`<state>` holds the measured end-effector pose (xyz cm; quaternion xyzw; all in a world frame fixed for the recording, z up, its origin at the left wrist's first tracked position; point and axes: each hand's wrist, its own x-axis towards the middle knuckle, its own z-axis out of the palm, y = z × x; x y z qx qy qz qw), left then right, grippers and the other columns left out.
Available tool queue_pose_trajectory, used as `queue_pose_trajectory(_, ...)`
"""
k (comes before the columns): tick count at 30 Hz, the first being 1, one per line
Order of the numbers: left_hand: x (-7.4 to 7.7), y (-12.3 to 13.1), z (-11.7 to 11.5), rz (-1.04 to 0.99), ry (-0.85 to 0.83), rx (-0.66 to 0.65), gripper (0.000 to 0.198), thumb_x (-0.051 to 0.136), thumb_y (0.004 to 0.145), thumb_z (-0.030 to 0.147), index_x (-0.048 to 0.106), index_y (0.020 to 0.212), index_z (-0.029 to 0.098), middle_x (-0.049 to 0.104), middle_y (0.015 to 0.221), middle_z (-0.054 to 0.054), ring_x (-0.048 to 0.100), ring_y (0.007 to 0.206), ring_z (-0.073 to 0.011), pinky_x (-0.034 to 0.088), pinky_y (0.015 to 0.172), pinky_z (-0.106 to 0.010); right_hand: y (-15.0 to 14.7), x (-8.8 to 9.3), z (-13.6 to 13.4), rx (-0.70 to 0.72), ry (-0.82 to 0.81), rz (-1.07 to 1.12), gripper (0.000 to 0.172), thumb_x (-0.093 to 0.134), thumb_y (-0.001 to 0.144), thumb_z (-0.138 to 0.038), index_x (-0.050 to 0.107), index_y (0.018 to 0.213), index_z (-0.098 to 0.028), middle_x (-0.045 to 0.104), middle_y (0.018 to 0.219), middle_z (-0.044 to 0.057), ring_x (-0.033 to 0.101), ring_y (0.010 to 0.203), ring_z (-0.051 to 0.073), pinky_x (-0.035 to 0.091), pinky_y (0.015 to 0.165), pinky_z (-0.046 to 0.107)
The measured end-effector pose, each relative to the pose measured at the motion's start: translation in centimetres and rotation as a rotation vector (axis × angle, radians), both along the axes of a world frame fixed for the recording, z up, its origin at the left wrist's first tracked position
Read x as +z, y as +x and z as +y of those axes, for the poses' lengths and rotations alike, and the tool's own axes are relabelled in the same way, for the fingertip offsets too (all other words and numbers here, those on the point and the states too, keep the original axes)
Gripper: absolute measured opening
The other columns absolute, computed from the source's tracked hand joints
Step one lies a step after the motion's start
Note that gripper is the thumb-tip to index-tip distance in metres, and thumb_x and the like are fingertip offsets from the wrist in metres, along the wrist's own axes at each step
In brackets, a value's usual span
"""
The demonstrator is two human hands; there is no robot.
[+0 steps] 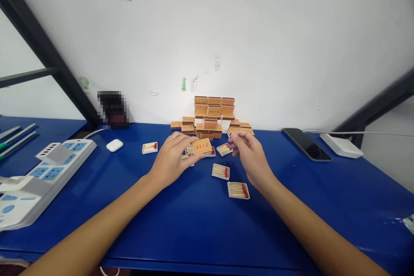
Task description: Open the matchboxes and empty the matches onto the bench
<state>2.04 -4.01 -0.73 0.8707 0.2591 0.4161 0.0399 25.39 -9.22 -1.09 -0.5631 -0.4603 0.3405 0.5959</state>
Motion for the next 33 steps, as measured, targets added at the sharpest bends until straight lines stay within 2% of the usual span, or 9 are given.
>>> queue_pose_trajectory(3,0.1,0.2,-0.2,-0.025,-0.015,0.009,0.038,0.076,0.095,0.041,0.068,0.125,0.02,0.075,0.112,-0.01,0.066,0.101,-0.0263,0.056,0.09,-0.044,-1.6,0.2,-0.9,0.263,-0.038,0.042,0.045,0.061,0.093,-0.065,0.075,0.103,-0.023,0.071,0.124,0.011,0.064,0.112,0.026,0.058,0.077,0.033)
queue_pose_trajectory(5,0.2,0.3,-0.4,-0.02,-0.034,0.018,0.037,0.075,0.096,0.042,0.068,0.124,0.019,0.076,0.11,-0.01,0.067,0.099,-0.026,0.056,0.089,-0.043,-2.2,0.4,-1.2,0.371,-0.101,0.094,0.047,0.061,0.093,-0.067,0.077,0.101,-0.023,0.071,0.126,0.011,0.063,0.118,0.027,0.059,0.08,0.034)
queue_pose_trajectory(9,0.2,0.7,-0.9,-0.019,-0.076,0.021,0.043,0.078,0.092,0.046,0.069,0.124,0.019,0.077,0.111,-0.009,0.069,0.099,-0.0257,0.057,0.087,-0.043,-1.8,0.9,-1.1,0.255,-0.165,0.156,0.045,0.072,0.087,-0.065,0.079,0.091,-0.021,0.073,0.111,0.011,0.063,0.111,0.026,0.056,0.074,0.03)
queue_pose_trajectory(13,-0.2,1.2,-1.3,-0.071,-0.092,-0.019,0.048,0.081,0.089,0.049,0.07,0.126,0.02,0.079,0.112,-0.008,0.071,0.097,-0.0242,0.059,0.087,-0.041,-1.8,1.2,-1.4,0.309,-0.153,0.145,0.043,0.08,0.08,-0.064,0.073,0.086,-0.021,0.071,0.094,0.005,0.064,0.085,0.018,0.054,0.067,0.028)
queue_pose_trajectory(16,-0.5,1.3,-1.4,-0.051,-0.1,-0.037,0.056,0.08,0.087,0.054,0.07,0.131,0.021,0.079,0.113,-0.01,0.073,0.096,-0.0252,0.06,0.086,-0.043,-1.8,1.2,-1.6,0.325,-0.193,0.116,0.046,0.083,0.077,-0.064,0.069,0.082,-0.021,0.067,0.08,0.001,0.057,0.066,0.014,0.048,0.057,0.027)
queue_pose_trajectory(24,-0.4,1.0,-1.3,-0.039,-0.113,-0.022,0.051,0.078,0.091,0.051,0.071,0.134,0.024,0.08,0.118,-0.009,0.077,0.099,-0.0264,0.062,0.09,-0.045,0.6,1.3,-0.6,0.362,-0.186,0.095,0.041,0.082,0.079,-0.06,0.073,0.08,-0.02,0.073,0.092,0.005,0.059,0.075,0.015,0.05,0.063,0.028)
queue_pose_trajectory(27,-0.1,0.8,-1.4,-0.044,-0.154,0.024,0.046,0.079,0.092,0.049,0.073,0.131,0.024,0.08,0.118,-0.008,0.077,0.1,-0.0267,0.062,0.091,-0.045,2.5,1.6,0.2,0.323,-0.185,0.074,0.041,0.084,0.075,-0.058,0.075,0.082,-0.019,0.074,0.094,0.008,0.061,0.079,0.017,0.05,0.061,0.028)
queue_pose_trajectory(29,0.0,0.6,-1.4,-0.06,-0.207,0.049,0.044,0.08,0.092,0.047,0.074,0.128,0.024,0.08,0.118,-0.007,0.077,0.101,-0.0267,0.062,0.092,-0.044,4.8,1.6,1.0,0.226,-0.186,0.061,0.041,0.085,0.073,-0.056,0.076,0.085,-0.018,0.074,0.096,0.009,0.062,0.081,0.018,0.049,0.059,0.027)
queue_pose_trajectory(33,0.0,0.6,-1.7,-0.087,-0.253,0.028,0.044,0.081,0.09,0.046,0.074,0.127,0.023,0.08,0.118,-0.006,0.077,0.103,-0.0264,0.061,0.093,-0.044,10.7,1.4,3.2,-0.168,-0.201,-0.043,0.034,0.084,0.072,-0.049,0.071,0.077,-0.019,0.067,0.077,0.006,0.054,0.066,0.016,0.041,0.051,0.027)
